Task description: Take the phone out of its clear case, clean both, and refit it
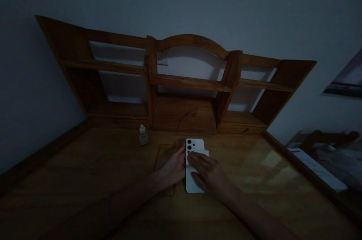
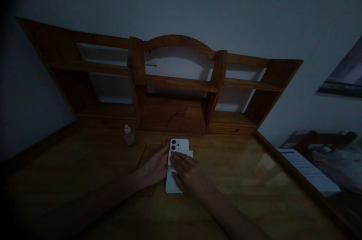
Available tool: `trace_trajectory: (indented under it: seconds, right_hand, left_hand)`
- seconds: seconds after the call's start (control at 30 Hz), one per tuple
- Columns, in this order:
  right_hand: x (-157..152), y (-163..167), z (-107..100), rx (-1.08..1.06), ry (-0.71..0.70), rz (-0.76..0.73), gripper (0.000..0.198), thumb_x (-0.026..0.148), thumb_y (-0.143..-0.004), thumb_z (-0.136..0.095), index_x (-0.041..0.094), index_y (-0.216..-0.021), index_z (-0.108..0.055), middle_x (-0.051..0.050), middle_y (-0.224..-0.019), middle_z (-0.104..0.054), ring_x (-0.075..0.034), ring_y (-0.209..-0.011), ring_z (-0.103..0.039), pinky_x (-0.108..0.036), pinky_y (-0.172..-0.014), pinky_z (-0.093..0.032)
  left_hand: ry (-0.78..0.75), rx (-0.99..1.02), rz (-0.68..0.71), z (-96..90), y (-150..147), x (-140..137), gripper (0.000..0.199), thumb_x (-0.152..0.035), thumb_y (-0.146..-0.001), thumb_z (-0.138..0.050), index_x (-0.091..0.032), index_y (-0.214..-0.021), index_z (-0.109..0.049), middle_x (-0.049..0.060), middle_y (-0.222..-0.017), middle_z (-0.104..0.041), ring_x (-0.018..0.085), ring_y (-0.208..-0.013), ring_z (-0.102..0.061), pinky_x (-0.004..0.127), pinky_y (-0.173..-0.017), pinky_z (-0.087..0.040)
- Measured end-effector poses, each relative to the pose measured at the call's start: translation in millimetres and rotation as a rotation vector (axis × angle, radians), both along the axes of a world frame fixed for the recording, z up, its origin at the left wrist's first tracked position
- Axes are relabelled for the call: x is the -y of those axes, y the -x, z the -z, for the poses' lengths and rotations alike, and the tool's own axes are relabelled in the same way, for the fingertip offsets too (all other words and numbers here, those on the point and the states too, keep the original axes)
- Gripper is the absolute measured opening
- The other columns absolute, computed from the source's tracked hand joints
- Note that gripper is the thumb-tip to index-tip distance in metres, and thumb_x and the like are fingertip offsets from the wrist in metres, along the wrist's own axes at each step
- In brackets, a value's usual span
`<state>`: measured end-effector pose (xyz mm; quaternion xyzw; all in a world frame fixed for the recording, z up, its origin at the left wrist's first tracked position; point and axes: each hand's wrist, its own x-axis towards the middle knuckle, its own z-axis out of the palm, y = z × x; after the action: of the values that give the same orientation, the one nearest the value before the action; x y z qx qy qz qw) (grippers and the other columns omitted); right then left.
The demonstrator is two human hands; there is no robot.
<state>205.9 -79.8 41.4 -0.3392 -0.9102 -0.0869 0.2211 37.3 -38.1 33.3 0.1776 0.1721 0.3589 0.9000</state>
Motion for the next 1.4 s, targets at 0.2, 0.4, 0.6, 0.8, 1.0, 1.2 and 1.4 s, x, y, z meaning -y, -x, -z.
trace_trajectory:
  seconds: [0.2,0.4,0.6,0.8,1.0,1.2,1.4]
  right_hand:
    - [0.5,-0.9,-4.0,-0.008,0.062,-0.018,0.053,0.018,-0.087,-0.052,0.011,-0.139,-0.045,-0.012,-0.144,-0.048,-0.024,-0.134,-0.044,-0.041,-0.108,-0.044]
    - [0.6,-0.1,-3.9,-0.036,0.122,-0.028,0.057,0.014,-0.084,-0.052,0.009,-0.140,-0.044,-0.012,-0.145,-0.047,-0.024,-0.136,-0.040,-0.041,-0.111,-0.041]
    - [2.8,1.6,-5.8,-0.163,0.179,-0.015,0.047,0.016,-0.089,-0.051,0.014,-0.136,-0.049,-0.012,-0.140,-0.053,-0.022,-0.133,-0.045,-0.040,-0.110,-0.042]
    - [7.5,3.3,-12.8,-0.250,0.181,0.009,0.036,0.016,-0.091,-0.049,0.017,-0.126,-0.056,-0.013,-0.132,-0.057,-0.022,-0.124,-0.053,-0.039,-0.103,-0.049]
    - [9.2,0.8,-13.7,-0.124,0.156,0.038,0.047,0.019,-0.086,-0.056,0.018,-0.133,-0.051,-0.013,-0.138,-0.052,-0.026,-0.129,-0.048,-0.044,-0.102,-0.048]
    - [7.4,-0.6,-9.8,-0.112,0.107,0.036,0.050,0.020,-0.086,-0.056,0.018,-0.135,-0.050,-0.013,-0.140,-0.051,-0.026,-0.129,-0.048,-0.045,-0.102,-0.048]
    - [5.9,0.3,-8.5,-0.137,0.134,0.038,0.048,0.017,-0.084,-0.057,0.015,-0.132,-0.053,-0.014,-0.137,-0.053,-0.026,-0.129,-0.048,-0.044,-0.104,-0.046]
  left_hand:
    - [-0.001,0.076,-0.001,4.6,0.3,-3.4,0.040,-0.041,-0.102,-0.036,-0.010,-0.096,-0.061,0.008,-0.087,-0.061,0.017,-0.076,-0.059,0.028,-0.077,-0.045]
    - [0.011,0.011,-0.019,-6.1,-1.3,0.9,0.036,-0.033,-0.101,-0.038,-0.007,-0.094,-0.062,0.010,-0.086,-0.061,0.018,-0.078,-0.060,0.028,-0.078,-0.045]
    - [0.013,-0.076,-0.035,5.8,0.1,-1.9,0.018,-0.017,-0.093,-0.049,-0.006,-0.092,-0.063,0.010,-0.087,-0.061,0.019,-0.080,-0.060,0.029,-0.080,-0.046]
    - [0.018,-0.106,-0.047,7.2,0.1,-1.7,0.017,-0.018,-0.092,-0.050,-0.007,-0.091,-0.063,0.009,-0.084,-0.061,0.018,-0.075,-0.060,0.028,-0.072,-0.047]
    - [-0.050,-0.098,-0.036,1.8,0.0,1.3,0.021,-0.018,-0.093,-0.048,-0.005,-0.098,-0.063,0.011,-0.089,-0.061,0.019,-0.080,-0.060,0.029,-0.076,-0.048]
    - [-0.077,-0.097,-0.055,4.3,-1.0,-0.1,0.019,-0.018,-0.092,-0.050,-0.006,-0.095,-0.064,0.013,-0.094,-0.061,0.019,-0.084,-0.060,0.029,-0.080,-0.048]
    - [-0.087,-0.085,-0.045,1.4,-1.5,0.0,0.022,-0.017,-0.092,-0.046,-0.004,-0.097,-0.063,0.014,-0.095,-0.061,0.020,-0.085,-0.060,0.031,-0.083,-0.047]
